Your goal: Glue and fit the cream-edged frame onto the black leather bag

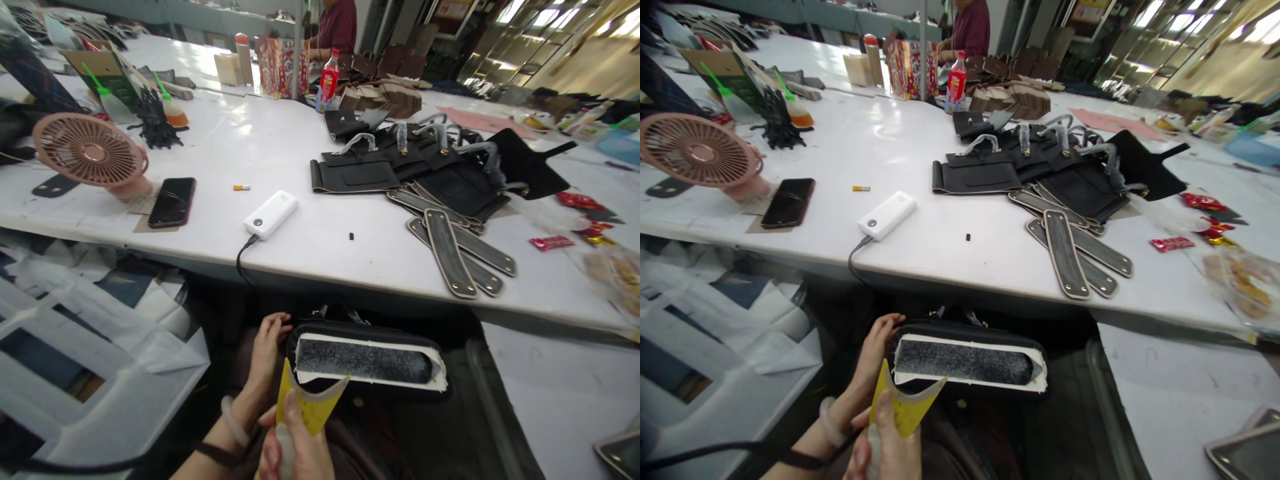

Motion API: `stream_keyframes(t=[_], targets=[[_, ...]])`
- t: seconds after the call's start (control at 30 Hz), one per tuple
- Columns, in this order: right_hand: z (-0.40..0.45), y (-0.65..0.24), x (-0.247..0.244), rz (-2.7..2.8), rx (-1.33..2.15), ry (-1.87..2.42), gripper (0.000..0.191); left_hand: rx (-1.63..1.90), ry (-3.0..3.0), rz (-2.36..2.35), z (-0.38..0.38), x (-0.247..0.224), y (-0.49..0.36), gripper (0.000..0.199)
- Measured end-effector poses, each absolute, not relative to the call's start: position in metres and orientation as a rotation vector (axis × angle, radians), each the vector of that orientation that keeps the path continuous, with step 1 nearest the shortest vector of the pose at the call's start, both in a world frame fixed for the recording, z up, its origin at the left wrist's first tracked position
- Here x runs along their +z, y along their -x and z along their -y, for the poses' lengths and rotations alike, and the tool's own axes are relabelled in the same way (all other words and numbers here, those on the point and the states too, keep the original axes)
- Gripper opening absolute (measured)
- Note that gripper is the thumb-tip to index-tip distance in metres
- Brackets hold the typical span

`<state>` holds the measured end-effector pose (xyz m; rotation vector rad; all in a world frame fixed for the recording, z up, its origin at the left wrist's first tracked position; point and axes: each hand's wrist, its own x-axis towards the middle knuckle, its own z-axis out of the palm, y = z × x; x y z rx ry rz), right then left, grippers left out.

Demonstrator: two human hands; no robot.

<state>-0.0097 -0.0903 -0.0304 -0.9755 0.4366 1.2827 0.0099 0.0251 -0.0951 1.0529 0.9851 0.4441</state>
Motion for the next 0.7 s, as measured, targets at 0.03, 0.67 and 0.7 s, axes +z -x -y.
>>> stream_keyframes(t=[0.03, 0.67, 0.7], targets=[[0.089, 0.012, -0.03, -0.439, 1.281, 0.961, 0.068, 0.463, -1.054, -0.933, -0.032, -0.087, -0.01, 0.038], [0.082, 0.026, -0.044, -0.519, 1.273, 0.819, 0.065, 0.416, -1.775, -0.418, -0.033, -0.02, -0.029, 0.038], [0.084, 0.025, -0.046, -0.502, 1.291, 0.824, 0.065, 0.423, -1.787, -0.425, -0.033, -0.02, -0.03, 0.037]])
